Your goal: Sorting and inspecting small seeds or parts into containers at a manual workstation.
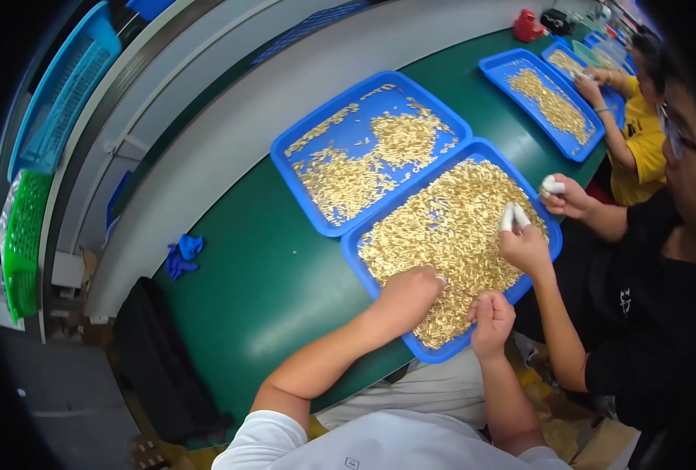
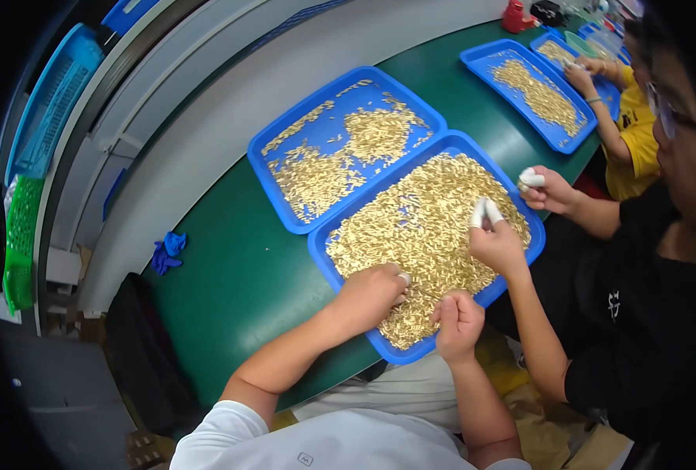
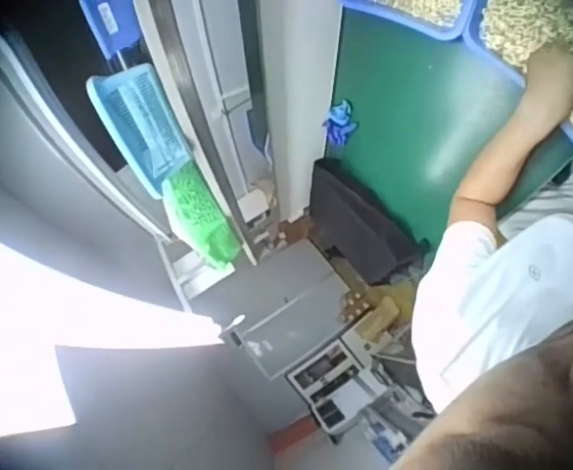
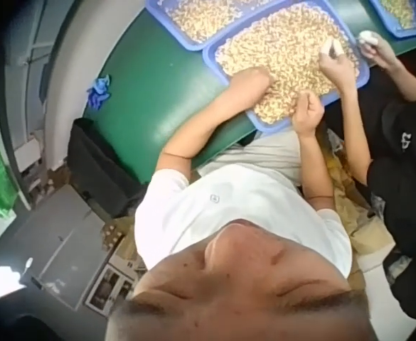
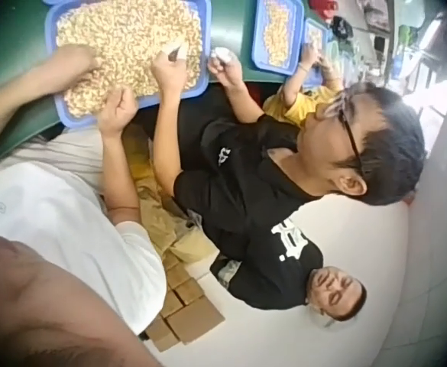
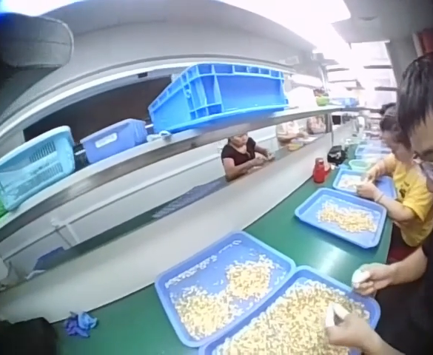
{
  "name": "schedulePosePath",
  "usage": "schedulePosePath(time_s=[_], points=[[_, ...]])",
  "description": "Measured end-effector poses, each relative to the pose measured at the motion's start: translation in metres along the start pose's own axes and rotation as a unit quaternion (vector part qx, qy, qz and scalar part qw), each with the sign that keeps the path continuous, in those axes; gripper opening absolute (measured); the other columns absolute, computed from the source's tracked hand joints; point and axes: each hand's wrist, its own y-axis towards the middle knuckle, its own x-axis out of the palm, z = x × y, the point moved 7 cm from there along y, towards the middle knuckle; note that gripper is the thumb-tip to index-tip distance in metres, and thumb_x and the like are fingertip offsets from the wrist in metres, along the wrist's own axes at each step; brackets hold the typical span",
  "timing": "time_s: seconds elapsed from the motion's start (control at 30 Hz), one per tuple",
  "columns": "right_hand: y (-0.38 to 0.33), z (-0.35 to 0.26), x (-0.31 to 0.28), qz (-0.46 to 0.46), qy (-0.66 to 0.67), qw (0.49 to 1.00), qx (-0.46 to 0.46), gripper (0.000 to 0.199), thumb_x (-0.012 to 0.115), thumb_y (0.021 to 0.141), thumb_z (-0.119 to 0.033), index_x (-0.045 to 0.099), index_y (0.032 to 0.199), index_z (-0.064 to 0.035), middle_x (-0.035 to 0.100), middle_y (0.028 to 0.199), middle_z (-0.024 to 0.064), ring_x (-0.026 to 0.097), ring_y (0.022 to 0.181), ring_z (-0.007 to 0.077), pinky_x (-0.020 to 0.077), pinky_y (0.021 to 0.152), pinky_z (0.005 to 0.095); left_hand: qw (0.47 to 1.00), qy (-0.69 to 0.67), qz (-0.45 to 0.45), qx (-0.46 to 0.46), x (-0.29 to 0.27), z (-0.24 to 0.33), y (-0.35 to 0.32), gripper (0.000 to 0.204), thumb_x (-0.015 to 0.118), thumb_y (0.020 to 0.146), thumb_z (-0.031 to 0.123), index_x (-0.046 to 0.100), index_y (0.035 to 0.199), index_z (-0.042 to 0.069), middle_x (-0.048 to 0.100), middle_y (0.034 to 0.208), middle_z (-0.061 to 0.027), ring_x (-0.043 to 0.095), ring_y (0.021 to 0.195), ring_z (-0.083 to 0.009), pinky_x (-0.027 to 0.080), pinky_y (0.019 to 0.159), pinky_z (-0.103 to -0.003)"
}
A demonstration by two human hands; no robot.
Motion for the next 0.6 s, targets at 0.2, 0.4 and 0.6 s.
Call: schedulePosePath(time_s=[0.2, 0.4, 0.6], points=[[0.0, 0.011, -0.002, 0.003, -0.011, 1.0, 0.011, 0.024, 0.052, 0.1, -0.01, 0.056, 0.078, 0.0002, 0.058, 0.062, 0.0038, 0.054, 0.054, 0.0082, 0.0425, 0.051, 0.0236, 0.999, -0.014, 0.031, 0.028, -0.017, 0.008, 0.005, 0.015, 0.072, 0.079, 0.012, 0.063, 0.089, 0.005, 0.06, 0.081, -0.0133, 0.065, 0.082, -0.0345, 0.053, 0.069, -0.045], [0.003, 0.003, 0.007, -0.012, -0.027, 1.0, 0.009, 0.023, 0.053, 0.099, -0.008, 0.059, 0.08, 0.0012, 0.059, 0.063, 0.0038, 0.055, 0.055, 0.0082, 0.0435, 0.052, 0.024, 0.998, -0.017, 0.04, 0.052, -0.011, 0.004, -0.001, 0.011, 0.072, 0.079, 0.013, 0.066, 0.084, 0.006, 0.059, 0.078, -0.0125, 0.064, 0.077, -0.0341, 0.052, 0.065, -0.045], [0.001, -0.002, 0.007, 0.0, -0.034, 0.999, -0.003, 0.024, 0.053, 0.1, -0.01, 0.059, 0.08, 0.0009, 0.06, 0.066, 0.0035, 0.055, 0.056, 0.0079, 0.0433, 0.053, 0.0237, 0.993, -0.067, 0.045, 0.083, -0.019, 0.002, -0.002, 0.011, 0.074, 0.08, 0.013, 0.071, 0.088, 0.008, 0.063, 0.079, -0.0099, 0.064, 0.075, -0.0303, 0.052, 0.065, -0.041]])
